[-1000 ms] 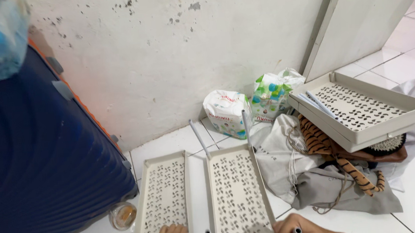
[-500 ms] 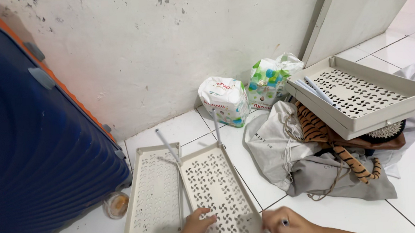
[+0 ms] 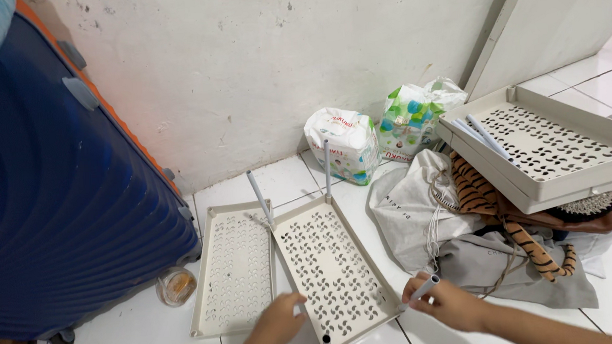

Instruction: The person assembles a small plastic shelving unit by inserting white poles into the corners of perforated trays. They handle multiple trays and poles, stacking the trays and inserting poles to form a structure.

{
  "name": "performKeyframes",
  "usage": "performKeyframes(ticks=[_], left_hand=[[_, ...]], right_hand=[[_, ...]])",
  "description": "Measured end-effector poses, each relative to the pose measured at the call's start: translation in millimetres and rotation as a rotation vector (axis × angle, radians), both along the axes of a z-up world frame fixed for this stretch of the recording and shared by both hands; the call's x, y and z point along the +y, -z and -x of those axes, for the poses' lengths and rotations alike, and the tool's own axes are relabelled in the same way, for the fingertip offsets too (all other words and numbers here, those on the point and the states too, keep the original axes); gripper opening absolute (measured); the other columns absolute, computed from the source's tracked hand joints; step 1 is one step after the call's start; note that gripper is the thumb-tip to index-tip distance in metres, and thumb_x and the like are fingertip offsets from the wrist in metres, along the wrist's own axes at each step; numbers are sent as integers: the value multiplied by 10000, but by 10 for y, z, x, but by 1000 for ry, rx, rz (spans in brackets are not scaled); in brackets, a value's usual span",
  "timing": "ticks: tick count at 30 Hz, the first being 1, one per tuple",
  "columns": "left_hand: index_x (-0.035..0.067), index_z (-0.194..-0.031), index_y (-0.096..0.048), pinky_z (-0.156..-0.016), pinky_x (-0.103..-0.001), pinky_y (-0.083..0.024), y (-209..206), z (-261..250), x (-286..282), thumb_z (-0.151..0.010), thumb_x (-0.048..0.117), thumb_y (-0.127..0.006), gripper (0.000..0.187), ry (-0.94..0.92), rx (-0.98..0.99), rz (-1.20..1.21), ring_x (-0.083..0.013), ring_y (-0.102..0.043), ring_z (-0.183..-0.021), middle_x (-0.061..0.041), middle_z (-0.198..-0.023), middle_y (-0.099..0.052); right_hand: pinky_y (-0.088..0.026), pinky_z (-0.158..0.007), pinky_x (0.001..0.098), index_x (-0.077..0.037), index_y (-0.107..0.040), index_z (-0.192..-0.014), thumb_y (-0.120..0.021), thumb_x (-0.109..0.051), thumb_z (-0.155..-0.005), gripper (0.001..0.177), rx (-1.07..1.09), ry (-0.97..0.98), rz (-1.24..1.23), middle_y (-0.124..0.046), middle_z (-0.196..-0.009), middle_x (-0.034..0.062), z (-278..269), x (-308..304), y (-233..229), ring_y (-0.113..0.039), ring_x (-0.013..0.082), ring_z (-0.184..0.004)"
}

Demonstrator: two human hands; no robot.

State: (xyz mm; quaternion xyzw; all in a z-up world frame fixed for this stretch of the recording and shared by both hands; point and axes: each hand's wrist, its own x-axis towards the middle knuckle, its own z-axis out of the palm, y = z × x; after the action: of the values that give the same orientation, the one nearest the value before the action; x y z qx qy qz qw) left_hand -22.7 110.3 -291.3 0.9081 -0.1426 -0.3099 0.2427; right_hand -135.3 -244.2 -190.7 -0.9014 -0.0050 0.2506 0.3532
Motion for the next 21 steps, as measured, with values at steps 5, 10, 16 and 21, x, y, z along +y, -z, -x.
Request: performKeyframes(ticks=[5, 10, 16, 21], left_hand=[[235, -1246, -676, -1074, -400, -468, -77, 37, -242, -907, 104, -627, 367, 191, -153, -146, -253, -535, -1335, -46, -1438, -540], [202, -1241, -680, -1087, -405, -470, 224, 312, -353, -893, 64, -642, 376, 141, -282, 65, -293, -501, -1373, -104, -1581, -428], [183, -1426, -552, -1066, -455, -430, 153, 275, 53, -826, 80, -705, 628, 109, -406, 153, -337, -434, -1376, -140, -1583, -389], [185, -1328, -585, -1097, -424, -443, -5, -246, 732, -868, 174, -697, 473, -135, -475, -182, -286, -441, -1395, -82, -1543, -418]], right_hand=[[-531, -890, 343, -166, -656, -1109, -685, -232, -929, 194, -2, -142, 81, -610, -1062, 6, -194, -184, 179, -643, 160, -983], [-604, -829, 310, -148, -706, -1062, -619, -258, -968, 169, -2, 112, -22, -727, -1069, 11, -64, -152, 684, -711, 126, -999], [-577, -856, 349, -130, -623, -1228, -594, -314, -966, 322, -68, 529, 26, -774, -1051, 121, -215, -551, 1117, -750, 234, -923], [-564, -894, 343, -142, -648, -1212, -615, -264, -936, 304, 188, 349, 296, -743, -1096, 94, -33, -515, 1468, -715, 213, -982]])
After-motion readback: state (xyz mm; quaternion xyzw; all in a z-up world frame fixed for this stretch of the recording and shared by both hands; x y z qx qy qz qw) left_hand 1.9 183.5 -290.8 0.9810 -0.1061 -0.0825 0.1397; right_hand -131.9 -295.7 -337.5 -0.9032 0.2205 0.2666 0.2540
